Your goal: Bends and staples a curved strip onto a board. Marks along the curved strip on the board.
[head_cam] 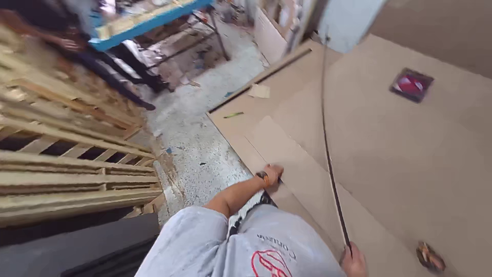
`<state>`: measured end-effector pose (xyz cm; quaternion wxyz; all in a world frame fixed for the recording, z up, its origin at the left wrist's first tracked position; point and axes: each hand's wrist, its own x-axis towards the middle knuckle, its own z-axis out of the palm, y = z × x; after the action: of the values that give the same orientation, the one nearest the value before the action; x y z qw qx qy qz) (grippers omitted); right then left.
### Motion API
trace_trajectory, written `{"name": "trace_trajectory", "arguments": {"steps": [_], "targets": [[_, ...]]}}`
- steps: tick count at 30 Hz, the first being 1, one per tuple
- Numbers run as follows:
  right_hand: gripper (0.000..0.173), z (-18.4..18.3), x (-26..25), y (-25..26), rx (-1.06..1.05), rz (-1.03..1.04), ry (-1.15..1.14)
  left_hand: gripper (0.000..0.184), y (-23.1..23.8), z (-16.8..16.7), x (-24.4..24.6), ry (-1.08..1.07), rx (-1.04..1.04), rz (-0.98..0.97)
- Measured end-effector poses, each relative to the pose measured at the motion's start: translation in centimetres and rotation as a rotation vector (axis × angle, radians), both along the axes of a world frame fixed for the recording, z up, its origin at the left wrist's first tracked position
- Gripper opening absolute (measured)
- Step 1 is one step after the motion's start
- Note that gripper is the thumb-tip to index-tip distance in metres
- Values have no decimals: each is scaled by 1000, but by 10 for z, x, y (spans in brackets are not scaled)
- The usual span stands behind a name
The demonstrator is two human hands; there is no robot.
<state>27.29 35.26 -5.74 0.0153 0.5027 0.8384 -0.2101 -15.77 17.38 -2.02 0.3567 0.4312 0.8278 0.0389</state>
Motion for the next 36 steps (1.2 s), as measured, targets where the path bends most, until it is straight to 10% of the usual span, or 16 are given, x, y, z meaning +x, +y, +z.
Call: {"name": "trace_trajectory", "arguments": {"steps": [19,36], "targets": [[34,112,56,-150,-65,36,109,76,190,-5,-130,-687,613,1068],[26,28,12,-16,51,128,-46,60,95,-25,-142,21,227,268]]}}
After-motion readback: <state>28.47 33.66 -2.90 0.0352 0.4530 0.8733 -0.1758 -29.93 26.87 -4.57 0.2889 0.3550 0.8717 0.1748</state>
